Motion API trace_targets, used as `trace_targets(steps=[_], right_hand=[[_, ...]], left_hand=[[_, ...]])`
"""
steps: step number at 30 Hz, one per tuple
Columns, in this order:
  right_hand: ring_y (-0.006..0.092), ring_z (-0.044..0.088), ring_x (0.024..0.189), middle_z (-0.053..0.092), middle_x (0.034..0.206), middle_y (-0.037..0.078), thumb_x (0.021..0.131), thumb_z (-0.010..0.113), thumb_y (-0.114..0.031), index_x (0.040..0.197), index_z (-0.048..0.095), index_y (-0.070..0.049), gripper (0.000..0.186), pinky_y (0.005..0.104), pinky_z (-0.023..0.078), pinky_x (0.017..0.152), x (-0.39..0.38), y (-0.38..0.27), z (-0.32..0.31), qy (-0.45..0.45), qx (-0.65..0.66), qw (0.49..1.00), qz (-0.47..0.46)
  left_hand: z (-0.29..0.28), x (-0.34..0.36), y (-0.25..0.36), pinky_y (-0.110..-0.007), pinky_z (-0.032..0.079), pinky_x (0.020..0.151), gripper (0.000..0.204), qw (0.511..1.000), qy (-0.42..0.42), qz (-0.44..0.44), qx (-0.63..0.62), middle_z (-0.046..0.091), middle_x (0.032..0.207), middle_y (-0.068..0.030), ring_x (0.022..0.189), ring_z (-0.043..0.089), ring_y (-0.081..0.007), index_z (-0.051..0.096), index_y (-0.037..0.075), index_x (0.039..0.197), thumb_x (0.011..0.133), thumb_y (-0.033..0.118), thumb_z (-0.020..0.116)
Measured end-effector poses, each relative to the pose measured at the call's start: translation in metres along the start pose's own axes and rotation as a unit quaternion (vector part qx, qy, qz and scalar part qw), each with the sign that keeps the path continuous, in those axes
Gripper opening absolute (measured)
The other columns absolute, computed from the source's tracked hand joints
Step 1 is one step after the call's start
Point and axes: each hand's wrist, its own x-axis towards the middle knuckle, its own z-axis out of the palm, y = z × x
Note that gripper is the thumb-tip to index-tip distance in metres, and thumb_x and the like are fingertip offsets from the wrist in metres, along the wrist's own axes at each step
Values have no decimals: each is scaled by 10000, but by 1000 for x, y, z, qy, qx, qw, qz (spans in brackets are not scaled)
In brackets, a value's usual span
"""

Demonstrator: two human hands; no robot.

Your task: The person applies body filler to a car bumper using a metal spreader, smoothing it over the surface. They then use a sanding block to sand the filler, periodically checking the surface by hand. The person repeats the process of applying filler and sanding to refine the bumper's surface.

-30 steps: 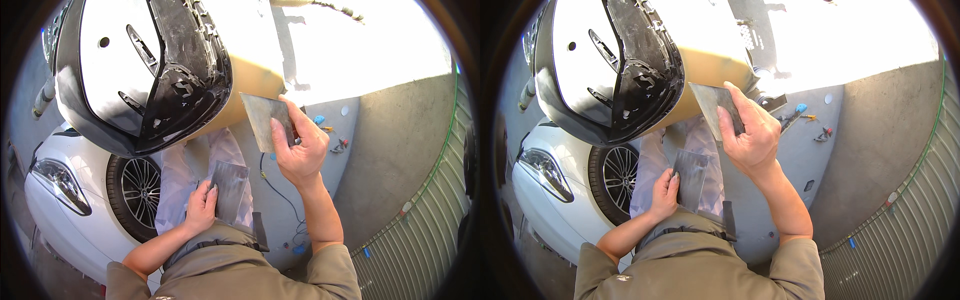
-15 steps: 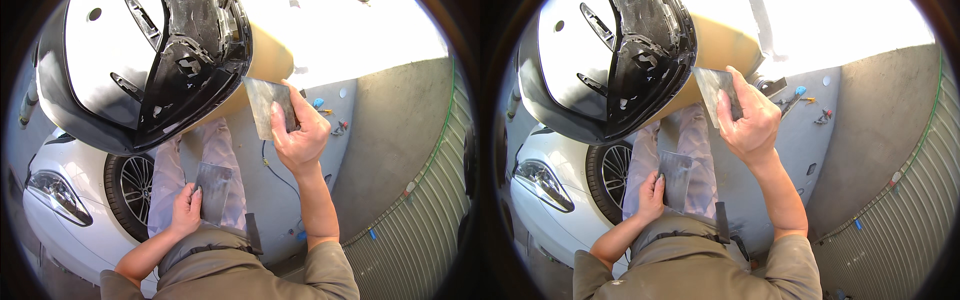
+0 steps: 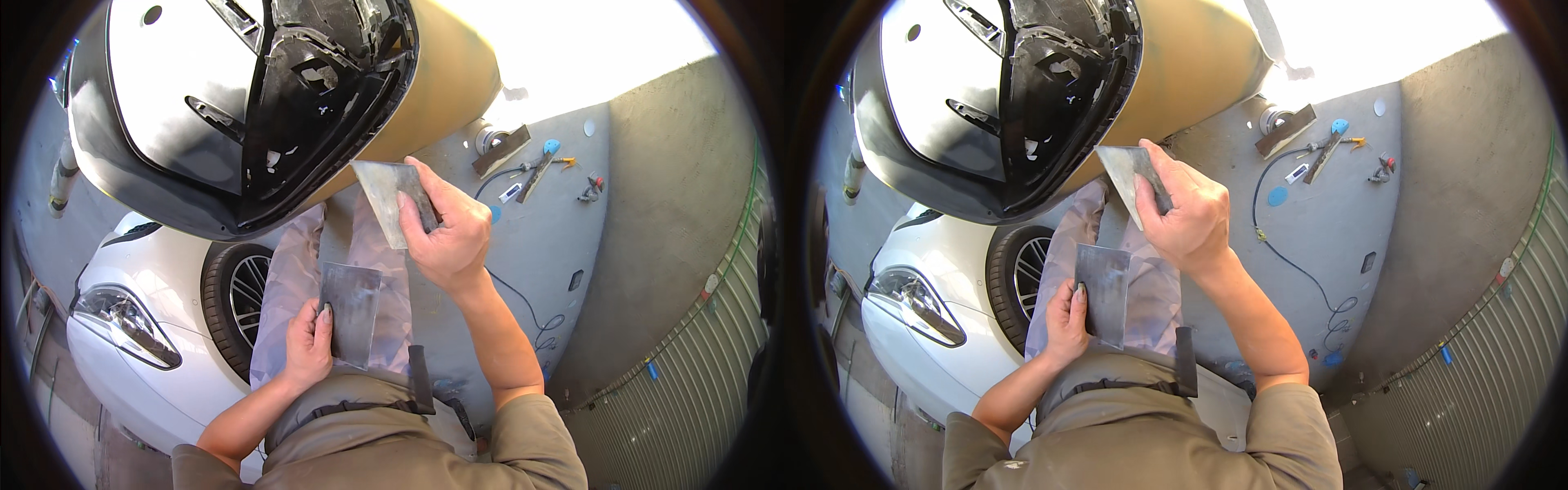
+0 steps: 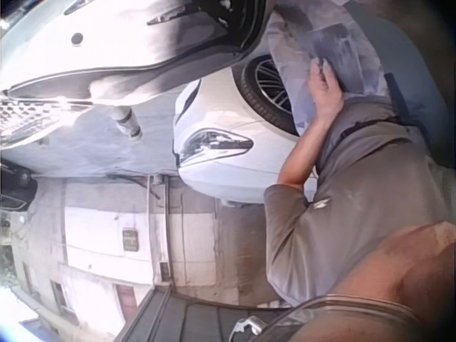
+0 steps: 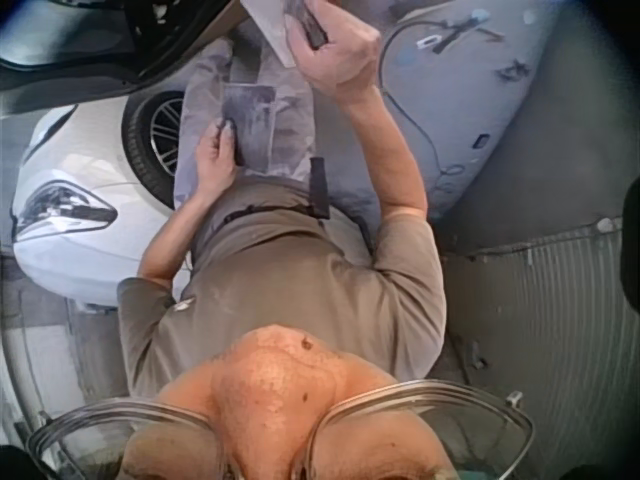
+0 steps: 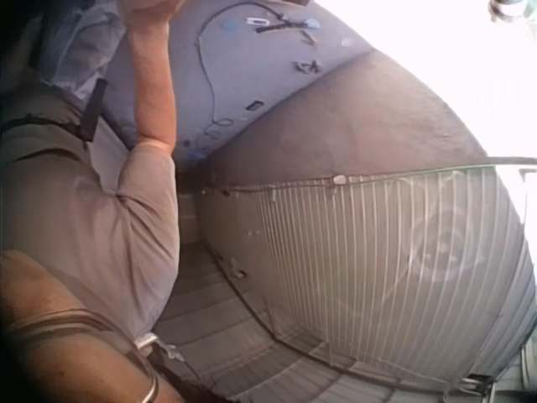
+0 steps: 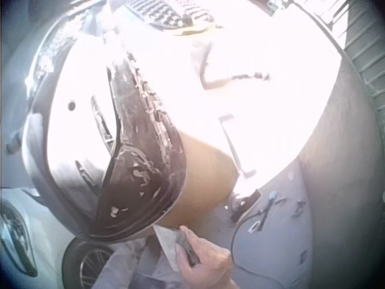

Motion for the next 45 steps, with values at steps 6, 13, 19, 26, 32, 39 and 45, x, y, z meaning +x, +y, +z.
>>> trace_targets(steps=[6, 13, 19, 26, 32, 39, 45], right_hand=[[248, 730, 782, 751, 934, 78, 699, 768, 23, 1128, 785, -38, 433, 353, 605, 684, -49, -12, -27, 9, 16, 968, -250], [252, 728, 824, 739, 1006, 83, 675, 737, 29, 1086, 807, -57, 426, 344, 621, 710, -98, -4, -56, 30, -49, 991, -122], [178, 688, 884, 730, 1029, 63, 1051, 625, -72, 1144, 703, -23, 131, 307, 553, 825, -97, 26, -86, -59, 368, 876, 305], [82, 626, 1044, 692, 1172, 24, 1134, 541, -168, 1260, 605, -22, 203, 278, 511, 966, -87, 50, -102, 53, 632, 676, 374], [121, 675, 1105, 705, 1239, 34, 1131, 513, -127, 1330, 598, -52, 229, 316, 544, 995, -84, 114, -143, 111, 623, 681, 368], [104, 649, 1100, 697, 1245, 33, 1132, 516, -130, 1318, 606, -39, 226, 304, 517, 1006, -77, 128, -152, 109, 614, 680, 385], [91, 615, 1110, 687, 1230, 33, 1135, 522, -144, 1307, 607, -26, 226, 293, 486, 1024, -67, 118, -152, 74, 624, 677, 384]], left_hand=[[-2, 16, 41, -215, 478, 794, 272, 951, 17, -152, -270, 678, 998, 12, 843, 586, -41, 634, 11, 1205, 1163, 238, 491], [21, 34, 83, -276, 525, 932, 312, 946, -44, -103, -305, 719, 1110, -36, 993, 672, -98, 631, 16, 1256, 1161, 278, 489], [62, 50, 113, -185, 379, 744, 255, 993, -42, 27, -103, 617, 922, 76, 814, 465, -2, 673, 11, 1167, 1153, 224, 533], [120, 94, 147, -323, 470, 657, 226, 909, -270, 124, 292, 659, 814, -64, 689, 559, -226, 713, -23, 1082, 1114, 153, 574], [103, 223, 265, -490, 190, 1321, 788, 538, -4, 343, 770, 293, 1721, -227, 1612, 243, -370, 335, -68, 1615, 1100, 512, 471], [112, 263, 269, -503, 177, 1319, 1092, 506, 85, 211, 832, 217, 1710, -324, 1609, 177, -443, 197, -154, 1621, 1027, 736, 417], [170, 209, 238, -446, 110, 1351, 975, 520, -119, 286, 796, 217, 1746, -223, 1639, 165, -336, 252, -95, 1639, 1047, 653, 453]])
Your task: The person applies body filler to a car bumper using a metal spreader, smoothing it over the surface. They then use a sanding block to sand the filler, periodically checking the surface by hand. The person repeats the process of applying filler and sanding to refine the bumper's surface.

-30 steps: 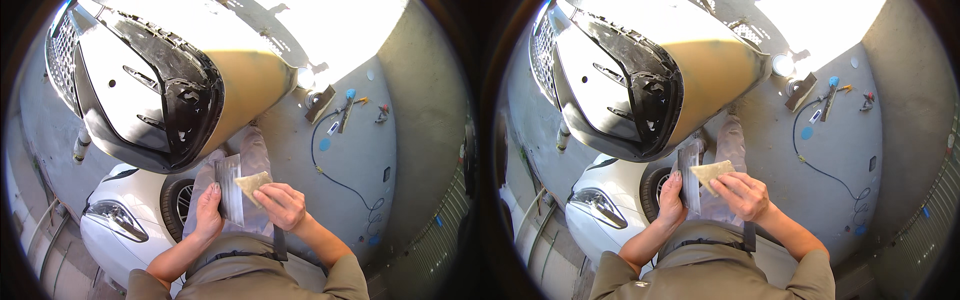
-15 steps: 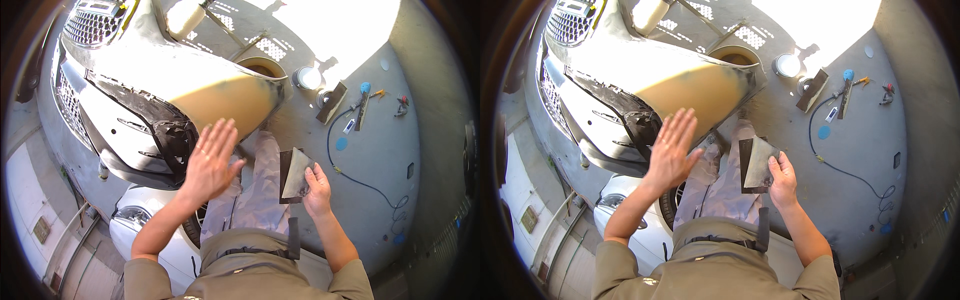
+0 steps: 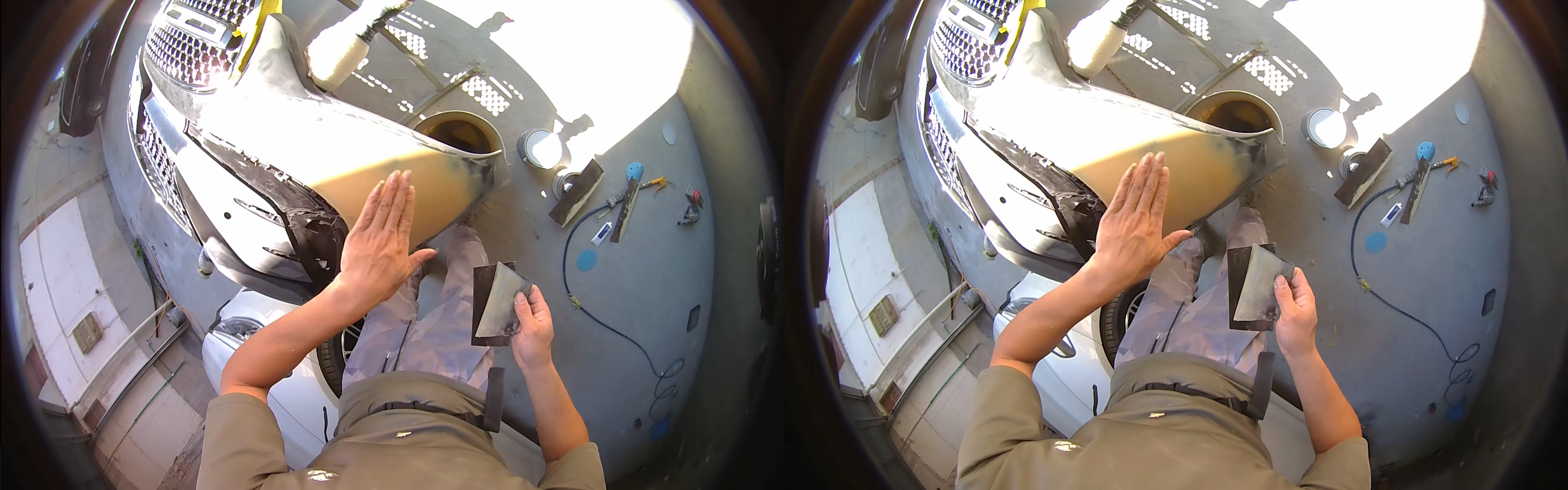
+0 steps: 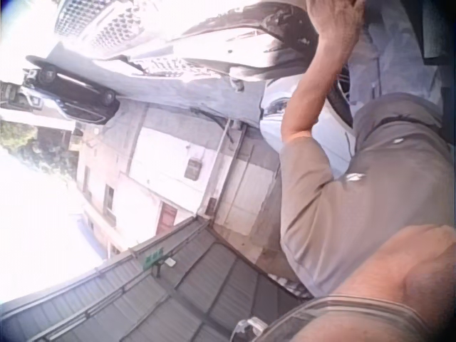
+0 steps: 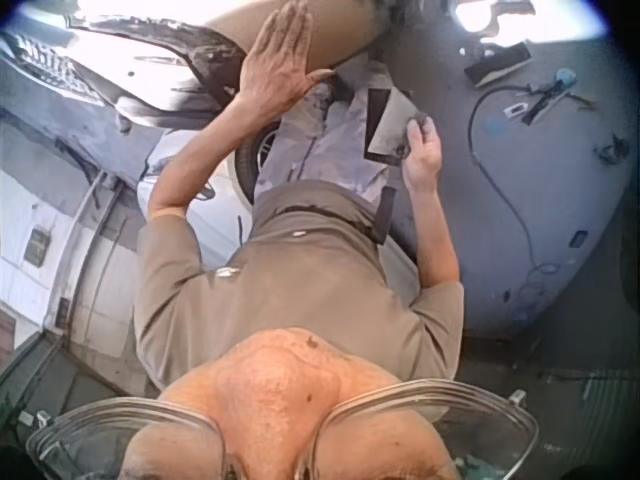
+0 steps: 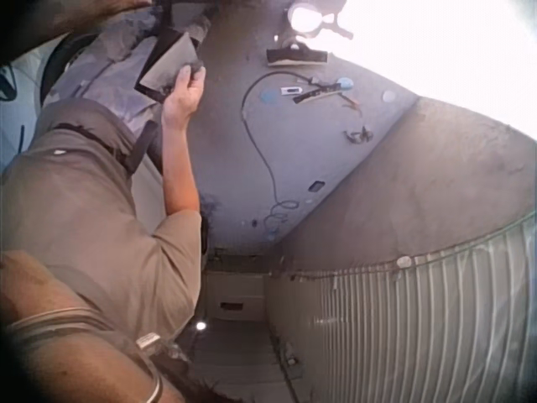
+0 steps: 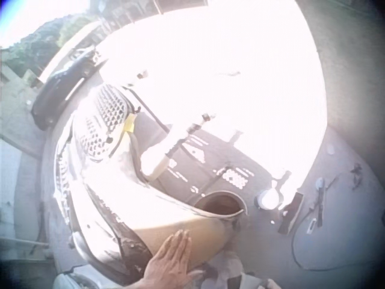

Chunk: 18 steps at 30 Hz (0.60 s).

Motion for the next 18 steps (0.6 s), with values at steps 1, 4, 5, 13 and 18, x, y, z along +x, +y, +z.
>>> trace_targets(steps=[1, 4, 5, 13, 18], right_hand=[[92, 615, 1111, 687, 1231, 34, 1135, 524, -145, 1310, 606, -25, 228, 293, 485, 1025, 1, -1, 1, -2, -2, 1000, -3], [103, 647, 1104, 699, 1236, 35, 1132, 525, -141, 1318, 607, -30, 232, 300, 513, 1006, 4, -5, 1, 2, -5, 1000, -13], [109, 663, 1101, 706, 1237, 35, 1130, 525, -139, 1321, 607, -33, 233, 303, 527, 996, 5, -6, 0, 5, -6, 1000, -17], [107, 667, 1099, 708, 1225, 32, 1129, 528, -137, 1313, 609, -35, 226, 304, 529, 994, 11, -4, 0, -3, 14, 1000, -6], [79, 613, 1056, 688, 1181, 23, 1130, 536, -143, 1258, 614, -25, 191, 276, 492, 987, 15, -1, 14, -9, 23, 1000, 10]], left_hand=[[-3, -2, 11, -450, 121, 1348, 955, 998, 16, 61, -23, 223, 1751, -199, 1640, 173, -327, 271, -71, 1645, 1050, 655, 449], [-8, 5, 19, -442, 125, 1349, 928, 992, 22, 109, -54, 223, 1763, -146, 1644, 168, -289, 287, -34, 1654, 1053, 657, 434], [-8, 9, 9, -438, 126, 1349, 930, 997, 0, 79, -24, 221, 1765, -141, 1645, 162, -283, 277, -31, 1658, 1055, 661, 424], [-39, 31, -156, -432, 177, 1330, 978, 985, 3, -162, 65, 186, 1769, -174, 1641, 145, -314, 161, -6, 1691, 1057, 710, 364], [5, 53, -82, -436, 154, 1338, 1026, 998, -36, -14, 43, 108, 1781, -189, 1657, 87, -298, 126, -63, 1678, 1044, 680, 441]])
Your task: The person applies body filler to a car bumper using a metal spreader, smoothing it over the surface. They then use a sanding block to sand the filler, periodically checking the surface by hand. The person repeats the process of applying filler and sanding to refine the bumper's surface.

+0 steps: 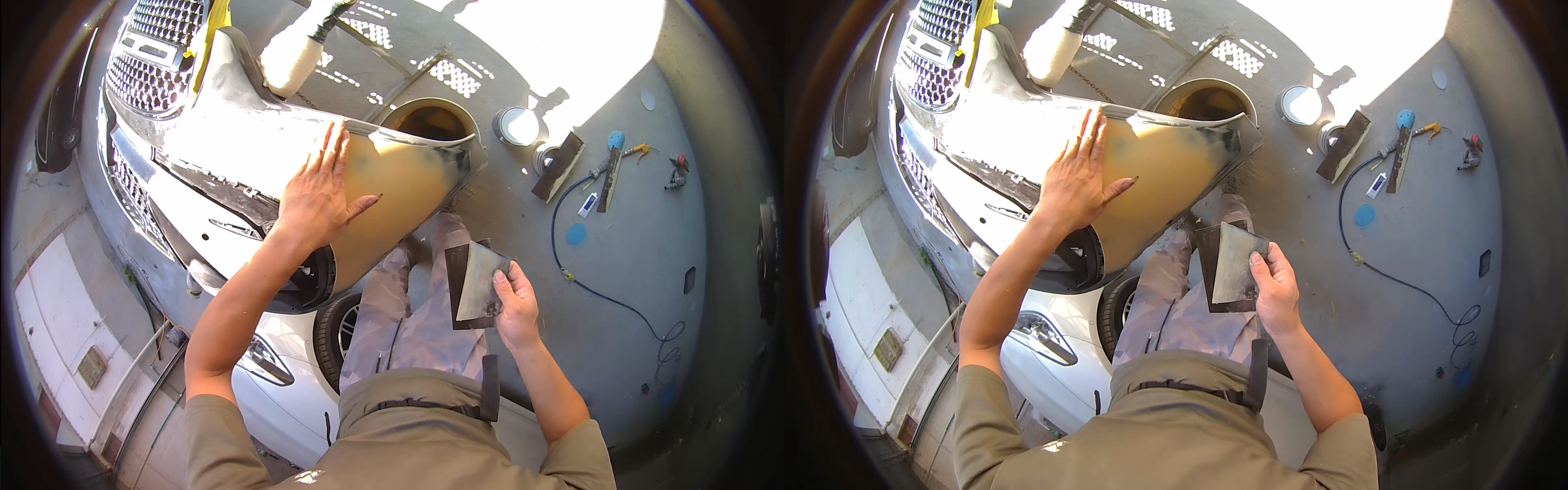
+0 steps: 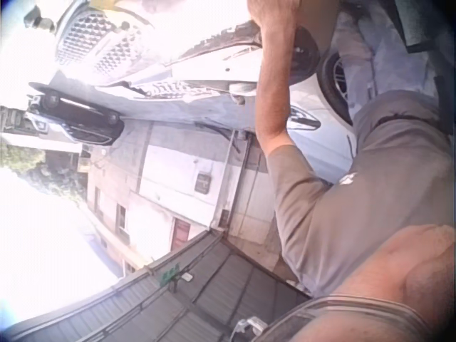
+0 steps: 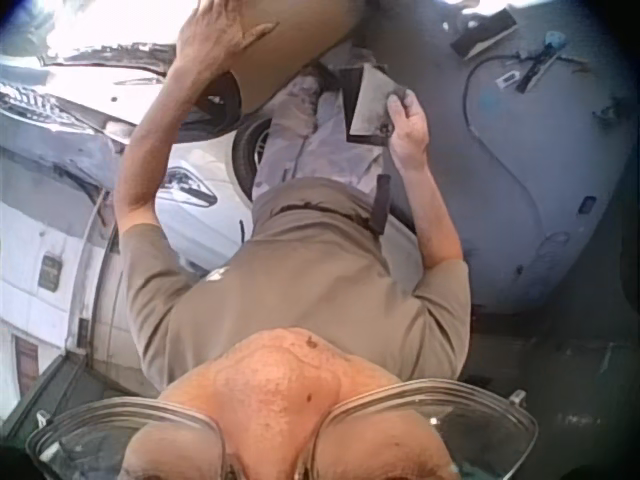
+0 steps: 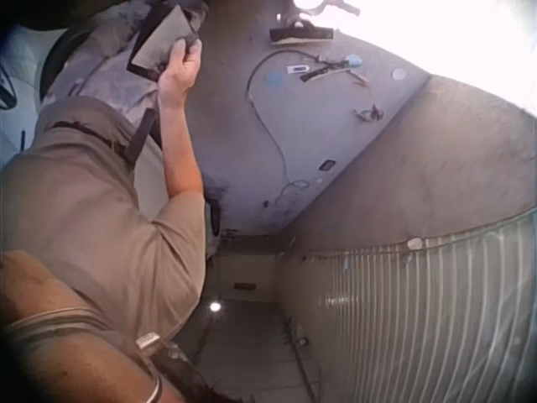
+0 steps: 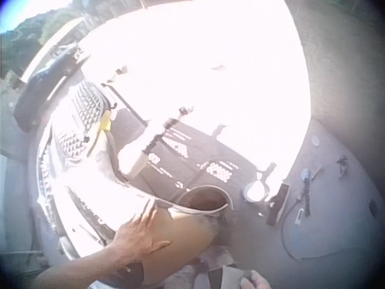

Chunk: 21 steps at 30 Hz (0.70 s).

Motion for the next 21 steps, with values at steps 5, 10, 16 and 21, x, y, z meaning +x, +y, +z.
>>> trace_targets(steps=[5, 10, 16, 21], right_hand=[[74, 606, 1047, 683, 1176, 17, 1130, 538, -144, 1258, 618, -30, 189, 272, 488, 980, -6, -4, 0, 38, -7, 999, -27], [72, 612, 1063, 690, 1186, 22, 1127, 544, -151, 1259, 619, -34, 192, 276, 491, 987, -11, -10, -23, 71, 5, 996, -54], [75, 608, 1076, 693, 1195, 31, 1125, 542, -144, 1260, 616, -20, 198, 275, 488, 999, -4, 8, -26, 62, 55, 995, -57], [75, 603, 1058, 687, 1172, 20, 1124, 545, -144, 1269, 614, -12, 208, 267, 485, 991, -8, 25, -19, 71, 88, 992, -53]], left_hand=[[46, 41, 112, -403, 141, 1352, 897, 947, -169, 268, -52, 323, 1733, -138, 1629, 227, -268, 343, -3, 1644, 1053, 666, 435], [25, 49, 48, -410, 61, 1361, 852, 976, -38, 209, 56, 218, 1779, -30, 1654, 115, -205, 276, 66, 1686, 1062, 618, 452], [-17, 44, -39, -474, 101, 1348, 928, 994, -25, 53, 88, 154, 1772, -176, 1648, 103, -340, 173, -30, 1682, 1071, 607, 459], [33, 79, 58, -473, 91, 1346, 1007, 977, -52, 130, 161, 241, 1717, -288, 1623, 182, -393, 197, -126, 1637, 1056, 668, 411]])
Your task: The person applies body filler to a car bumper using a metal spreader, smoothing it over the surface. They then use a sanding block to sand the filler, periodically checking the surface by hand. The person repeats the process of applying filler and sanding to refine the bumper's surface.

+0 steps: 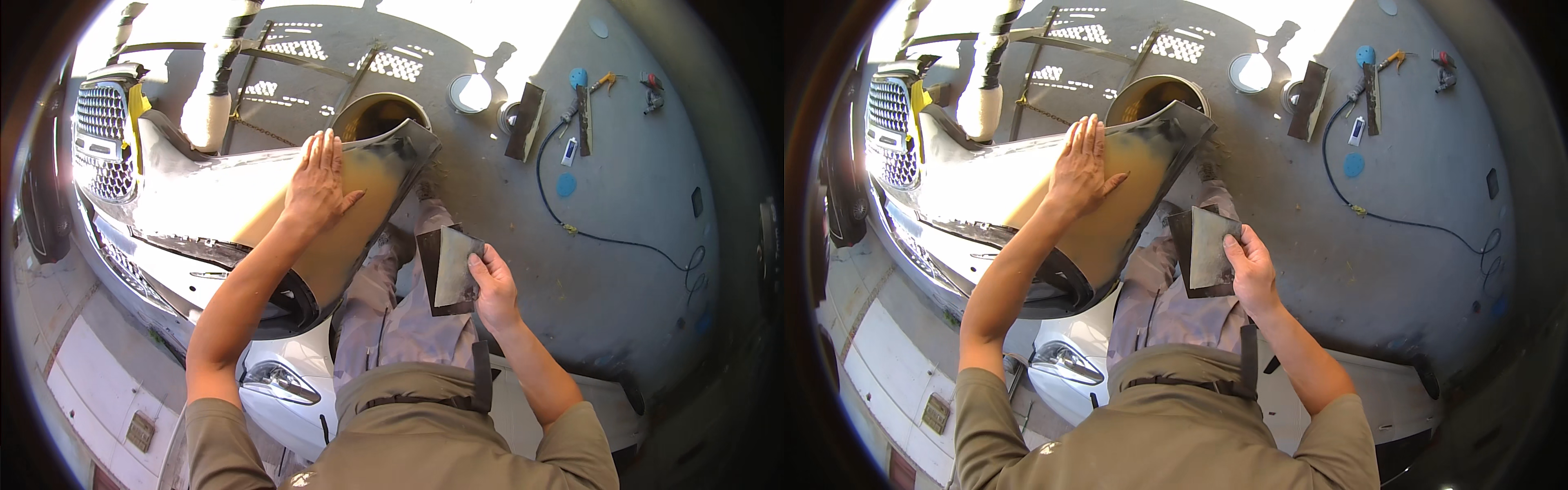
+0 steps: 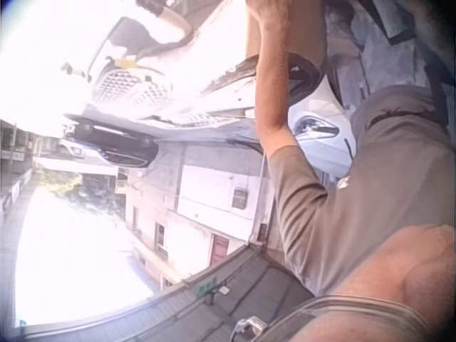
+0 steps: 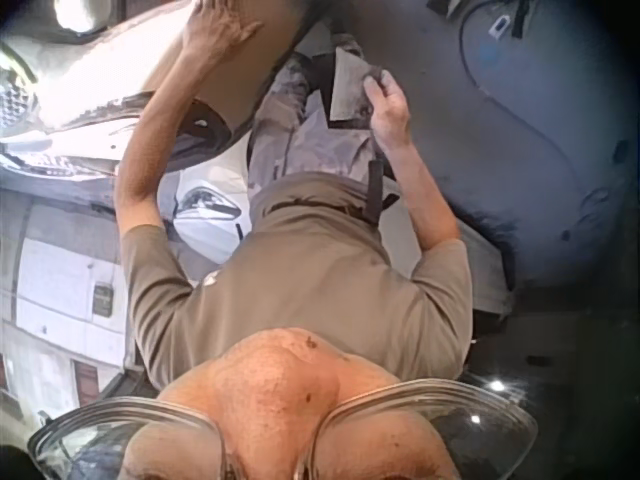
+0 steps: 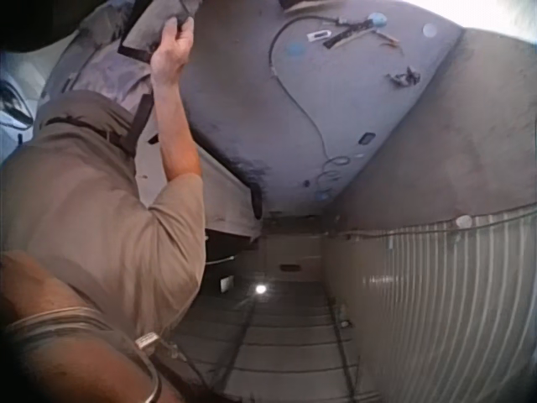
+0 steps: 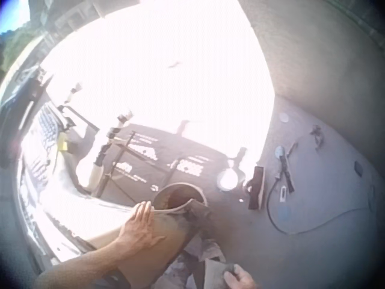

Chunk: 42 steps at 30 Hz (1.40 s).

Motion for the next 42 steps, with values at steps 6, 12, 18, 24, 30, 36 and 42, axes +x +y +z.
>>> trace_targets(steps=[6, 12, 18, 24, 30, 36, 42], right_hand=[[63, 608, 1035, 699, 1147, 3, 1125, 546, -145, 1222, 637, -42, 168, 259, 491, 971, -20, 1, -25, 41, -8, 999, -33], [56, 628, 989, 715, 1109, -5, 1123, 540, -137, 1191, 648, -48, 156, 254, 508, 935, -32, 27, -40, 77, 14, 993, -83], [49, 616, 981, 708, 1105, 0, 1123, 540, -141, 1206, 643, -39, 167, 250, 503, 923, -54, 100, -15, 63, 27, 994, -81], [72, 625, 1034, 704, 1162, 19, 1124, 534, -145, 1265, 623, -18, 209, 271, 505, 968, -82, 180, 3, 75, 54, 992, -82], [83, 638, 1035, 701, 1182, 36, 1127, 534, -159, 1293, 609, -11, 234, 279, 514, 975, -108, 236, 4, 114, 101, 985, -77], [79, 645, 1020, 711, 1162, 33, 1127, 531, -158, 1288, 611, -15, 230, 278, 519, 969, -127, 237, -24, 153, 122, 975, -102], [71, 638, 1023, 715, 1153, 18, 1127, 527, -139, 1250, 632, -35, 192, 271, 512, 958, -119, 227, -30, 152, 151, 965, -150]], left_hand=[[10, 72, 70, -404, 53, 1357, 927, 961, -105, 239, -88, 159, 1791, -105, 1660, 94, -245, 247, -6, 1677, 1061, 666, 413], [2, 31, -31, -379, 82, 1358, 886, 964, -11, 266, -19, 167, 1787, -105, 1657, 111, -229, 249, 4, 1679, 1081, 643, 385], [-31, -62, -118, -395, 102, 1352, 846, 959, -68, 265, -80, 181, 1775, -157, 1654, 116, -280, 183, 12, 1694, 1098, 566, 416], [-44, -127, -171, -428, 138, 1342, 892, 972, -110, 209, -18, 100, 1780, -206, 1652, 114, -320, 103, 28, 1708, 1088, 594, 405], [-14, -56, -77, -384, 124, 1351, 937, 934, -45, 352, 32, 178, 1769, -183, 1647, 143, -305, 214, -34, 1672, 1074, 669, 374], [8, 17, 4, -359, 106, 1352, 938, 960, 24, 263, 95, 189, 1772, -163, 1650, 141, -286, 236, -38, 1668, 1076, 682, 346], [43, -84, 24, -401, 74, 1354, 1007, 968, 64, 212, 118, 181, 1765, -207, 1656, 112, -303, 225, -82, 1656, 1042, 696, 403]])
